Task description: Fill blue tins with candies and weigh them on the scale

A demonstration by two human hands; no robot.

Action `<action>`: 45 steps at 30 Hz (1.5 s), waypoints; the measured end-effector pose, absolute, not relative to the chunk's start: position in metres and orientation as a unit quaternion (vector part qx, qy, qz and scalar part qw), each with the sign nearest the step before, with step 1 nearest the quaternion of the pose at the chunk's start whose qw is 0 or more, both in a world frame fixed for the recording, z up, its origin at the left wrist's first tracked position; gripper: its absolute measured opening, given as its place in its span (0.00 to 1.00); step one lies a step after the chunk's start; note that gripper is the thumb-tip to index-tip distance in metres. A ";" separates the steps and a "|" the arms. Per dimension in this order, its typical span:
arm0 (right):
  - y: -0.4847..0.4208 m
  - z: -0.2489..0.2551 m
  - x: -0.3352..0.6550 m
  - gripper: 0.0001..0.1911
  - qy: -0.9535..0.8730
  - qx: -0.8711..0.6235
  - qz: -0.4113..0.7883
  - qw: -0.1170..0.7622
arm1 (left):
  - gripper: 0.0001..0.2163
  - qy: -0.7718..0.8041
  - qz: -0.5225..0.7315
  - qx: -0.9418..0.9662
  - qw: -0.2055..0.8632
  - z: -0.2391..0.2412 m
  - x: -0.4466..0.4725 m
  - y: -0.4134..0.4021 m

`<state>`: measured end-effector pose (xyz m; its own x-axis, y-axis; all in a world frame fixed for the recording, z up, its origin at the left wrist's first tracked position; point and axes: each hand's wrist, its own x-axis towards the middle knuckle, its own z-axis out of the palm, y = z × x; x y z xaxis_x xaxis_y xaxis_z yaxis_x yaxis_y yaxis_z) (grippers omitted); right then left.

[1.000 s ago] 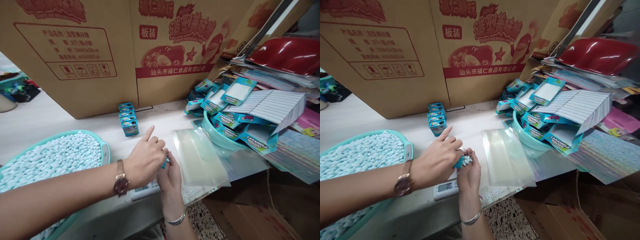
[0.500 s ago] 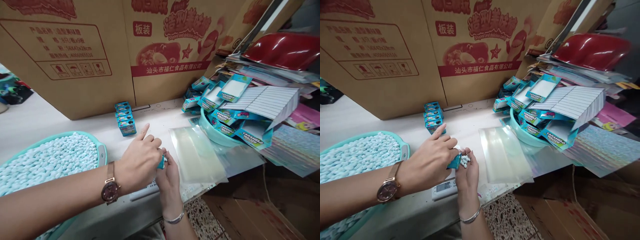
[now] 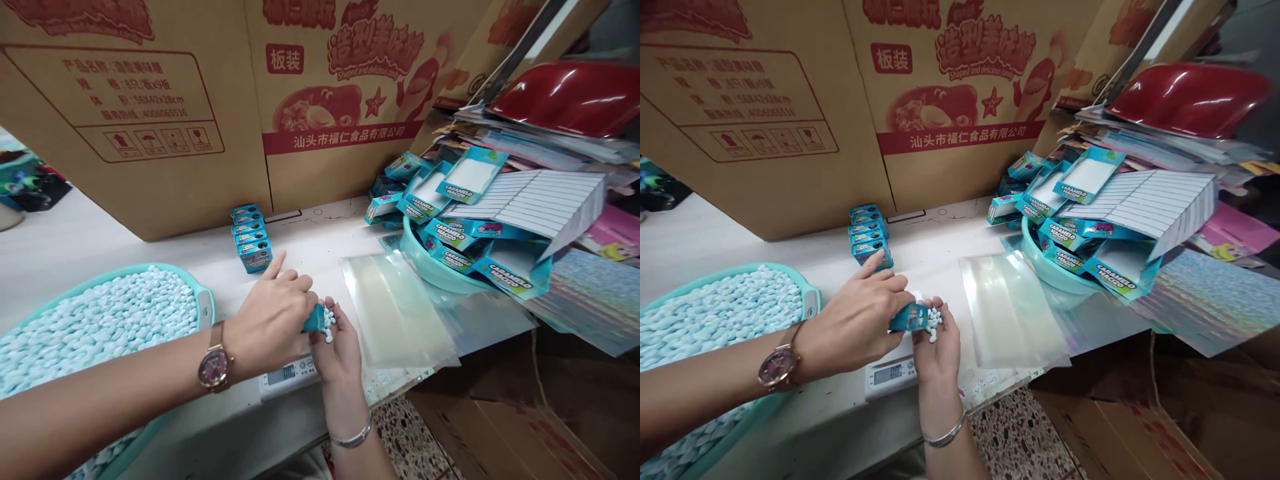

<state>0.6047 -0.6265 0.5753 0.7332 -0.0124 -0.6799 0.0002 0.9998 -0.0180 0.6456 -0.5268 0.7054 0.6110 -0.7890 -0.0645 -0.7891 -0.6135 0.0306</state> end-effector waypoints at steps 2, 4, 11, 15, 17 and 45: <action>-0.636 0.573 0.602 0.08 0.391 -0.014 -0.033 0.920 | 0.06 0.405 0.042 -0.913 -0.031 0.697 0.649 -0.519; -0.648 0.569 0.598 0.10 0.380 -0.015 -0.057 0.923 | 0.09 0.370 0.048 -0.925 -0.070 0.682 0.651 -0.509; -0.681 0.547 0.584 0.11 0.340 -0.023 -0.076 0.937 | 0.18 0.301 0.085 -0.948 -0.061 0.651 0.650 -0.482; -0.688 0.539 0.577 0.08 0.306 -0.031 -0.075 0.949 | 0.46 0.296 0.056 -0.952 -0.047 0.671 0.642 -0.478; -0.690 0.535 0.575 0.05 0.299 -0.038 -0.071 0.951 | 0.55 0.293 0.017 -0.953 -0.073 0.685 0.639 -0.476; -0.664 0.584 0.594 0.12 0.243 -0.329 -0.096 0.907 | 0.41 0.322 0.092 -0.934 -0.123 0.674 0.641 -0.465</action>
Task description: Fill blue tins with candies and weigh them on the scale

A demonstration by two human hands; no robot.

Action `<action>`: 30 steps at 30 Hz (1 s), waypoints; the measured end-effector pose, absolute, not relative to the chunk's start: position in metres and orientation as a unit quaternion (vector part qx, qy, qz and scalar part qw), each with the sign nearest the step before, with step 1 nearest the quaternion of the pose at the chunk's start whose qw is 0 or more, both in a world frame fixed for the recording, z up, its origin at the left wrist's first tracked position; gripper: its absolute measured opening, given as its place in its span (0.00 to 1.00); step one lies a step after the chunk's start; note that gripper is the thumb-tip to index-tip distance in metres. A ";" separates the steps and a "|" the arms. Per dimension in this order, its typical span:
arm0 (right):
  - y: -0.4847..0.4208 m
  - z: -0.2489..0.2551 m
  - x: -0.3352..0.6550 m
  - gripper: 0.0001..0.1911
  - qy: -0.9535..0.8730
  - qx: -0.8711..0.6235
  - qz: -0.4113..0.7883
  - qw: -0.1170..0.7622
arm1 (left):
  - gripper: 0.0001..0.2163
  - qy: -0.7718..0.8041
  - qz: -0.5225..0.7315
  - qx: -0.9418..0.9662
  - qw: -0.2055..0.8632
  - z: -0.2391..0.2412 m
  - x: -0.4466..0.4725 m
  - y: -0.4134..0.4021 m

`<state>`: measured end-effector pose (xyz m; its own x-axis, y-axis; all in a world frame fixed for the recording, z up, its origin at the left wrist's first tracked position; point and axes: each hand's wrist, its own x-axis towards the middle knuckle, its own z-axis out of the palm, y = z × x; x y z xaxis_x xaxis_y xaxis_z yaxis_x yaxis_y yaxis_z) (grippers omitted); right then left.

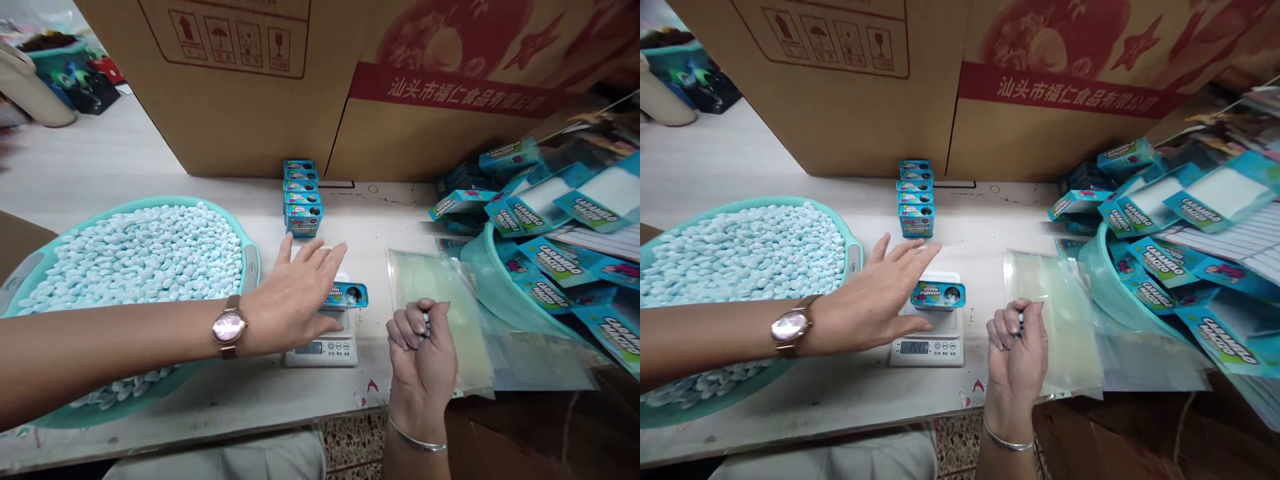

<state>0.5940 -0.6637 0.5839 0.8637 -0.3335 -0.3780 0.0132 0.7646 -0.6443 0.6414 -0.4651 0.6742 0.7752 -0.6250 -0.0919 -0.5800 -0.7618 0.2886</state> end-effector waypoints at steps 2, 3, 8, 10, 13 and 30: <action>-0.660 0.588 0.594 0.12 0.236 -0.336 -0.090 0.907 | 0.35 -0.340 -0.094 0.932 0.088 0.667 0.644 -0.471; -0.659 0.588 0.593 0.13 0.235 -0.335 -0.087 0.908 | 0.29 -0.353 -0.091 0.929 0.070 0.663 0.647 -0.474; -0.665 0.583 0.585 0.13 0.245 -0.328 -0.090 0.908 | 0.07 -0.360 0.003 0.933 0.009 0.654 0.680 -0.469; -0.669 0.578 0.581 0.13 0.255 -0.322 -0.091 0.907 | 0.07 -0.332 0.044 0.942 -0.015 0.651 0.699 -0.463; -0.672 0.572 0.576 0.13 0.267 -0.315 -0.088 0.907 | 0.12 -0.274 0.079 0.958 -0.038 0.644 0.721 -0.456; -0.463 0.655 0.636 0.19 -0.139 -0.704 0.007 0.696 | 0.40 -0.019 0.130 0.990 -0.050 0.827 0.574 -0.212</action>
